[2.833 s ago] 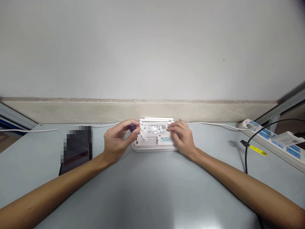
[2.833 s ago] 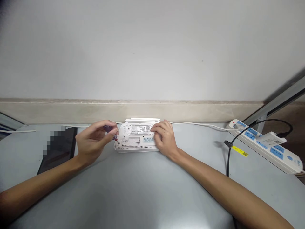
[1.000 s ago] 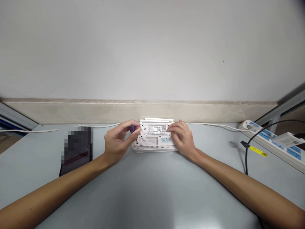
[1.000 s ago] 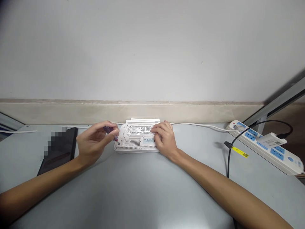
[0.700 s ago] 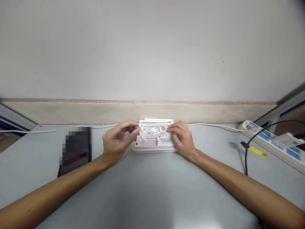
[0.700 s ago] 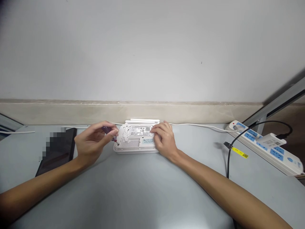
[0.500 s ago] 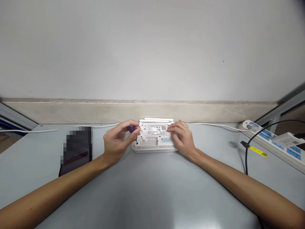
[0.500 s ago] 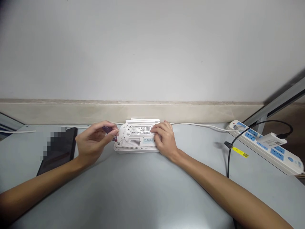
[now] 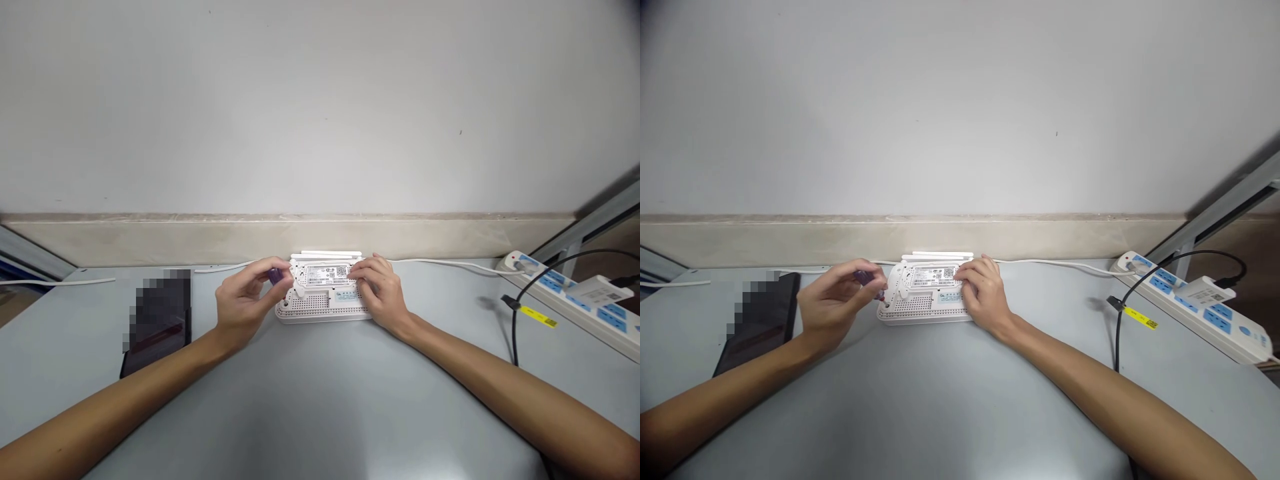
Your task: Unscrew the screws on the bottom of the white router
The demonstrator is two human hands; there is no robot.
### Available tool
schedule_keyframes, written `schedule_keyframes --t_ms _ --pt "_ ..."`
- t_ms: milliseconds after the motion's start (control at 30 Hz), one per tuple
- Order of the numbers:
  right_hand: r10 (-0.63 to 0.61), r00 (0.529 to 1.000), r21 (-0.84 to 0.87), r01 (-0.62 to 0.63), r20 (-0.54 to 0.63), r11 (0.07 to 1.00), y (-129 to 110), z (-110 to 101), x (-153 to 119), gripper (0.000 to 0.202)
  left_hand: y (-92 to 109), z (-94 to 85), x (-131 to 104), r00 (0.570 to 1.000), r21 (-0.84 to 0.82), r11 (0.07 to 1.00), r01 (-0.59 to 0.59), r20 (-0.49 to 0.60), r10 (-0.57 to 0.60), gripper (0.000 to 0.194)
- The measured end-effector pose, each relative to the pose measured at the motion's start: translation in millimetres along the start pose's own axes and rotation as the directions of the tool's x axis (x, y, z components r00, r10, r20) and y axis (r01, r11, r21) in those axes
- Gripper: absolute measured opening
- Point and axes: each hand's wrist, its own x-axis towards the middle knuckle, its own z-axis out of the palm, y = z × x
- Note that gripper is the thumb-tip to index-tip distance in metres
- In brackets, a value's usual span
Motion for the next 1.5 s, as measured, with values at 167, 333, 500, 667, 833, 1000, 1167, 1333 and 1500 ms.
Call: schedule_keyframes --t_ms 167,333,500,667,833,1000,1167,1333,1500 --pt "0.004 1.000 0.002 -0.004 0.009 1.000 0.6 -0.5 0.0 0.030 3.2 -2.2 -0.5 0.999 0.070 0.997 0.036 -0.026 -0.034 0.010" --pt "-0.011 1.000 0.008 0.011 -0.003 1.000 0.8 0.3 0.1 0.030 9.9 -1.2 2.1 0.992 -0.051 0.994 0.102 0.078 -0.097 0.017" --pt "-0.008 1.000 0.004 0.008 -0.002 1.000 0.6 0.5 0.3 0.030 8.6 -2.4 3.6 0.979 -0.135 0.982 0.130 0.175 -0.105 0.019" --pt "-0.010 1.000 -0.001 0.010 -0.003 1.000 0.4 -1.4 0.9 0.029 9.6 -1.2 5.7 0.998 -0.035 0.999 0.007 0.056 -0.005 0.023" --pt "-0.004 1.000 -0.004 0.004 0.006 1.000 1.5 -1.7 0.9 0.030 7.9 0.9 6.6 0.997 -0.040 0.998 -0.050 0.052 0.052 0.028" --pt "-0.014 1.000 0.006 0.014 -0.003 1.000 0.1 -1.8 1.1 0.030 4.2 0.3 5.9 0.999 -0.061 0.998 -0.013 0.037 0.016 0.025" --pt "-0.012 1.000 0.006 0.012 -0.005 1.000 0.0 -1.2 0.9 0.030 3.7 1.3 6.8 0.997 0.032 0.998 -0.062 -0.050 0.064 0.030" --pt "-0.008 1.000 0.009 0.008 -0.003 1.000 -0.2 -1.4 1.2 0.030 2.7 2.1 6.1 0.993 0.058 0.994 -0.091 -0.071 0.095 0.031" --pt "-0.005 1.000 0.010 0.005 0.000 1.000 -0.7 -1.4 1.1 0.030 1.8 2.1 3.9 0.995 0.043 0.996 -0.082 -0.057 0.085 0.030"
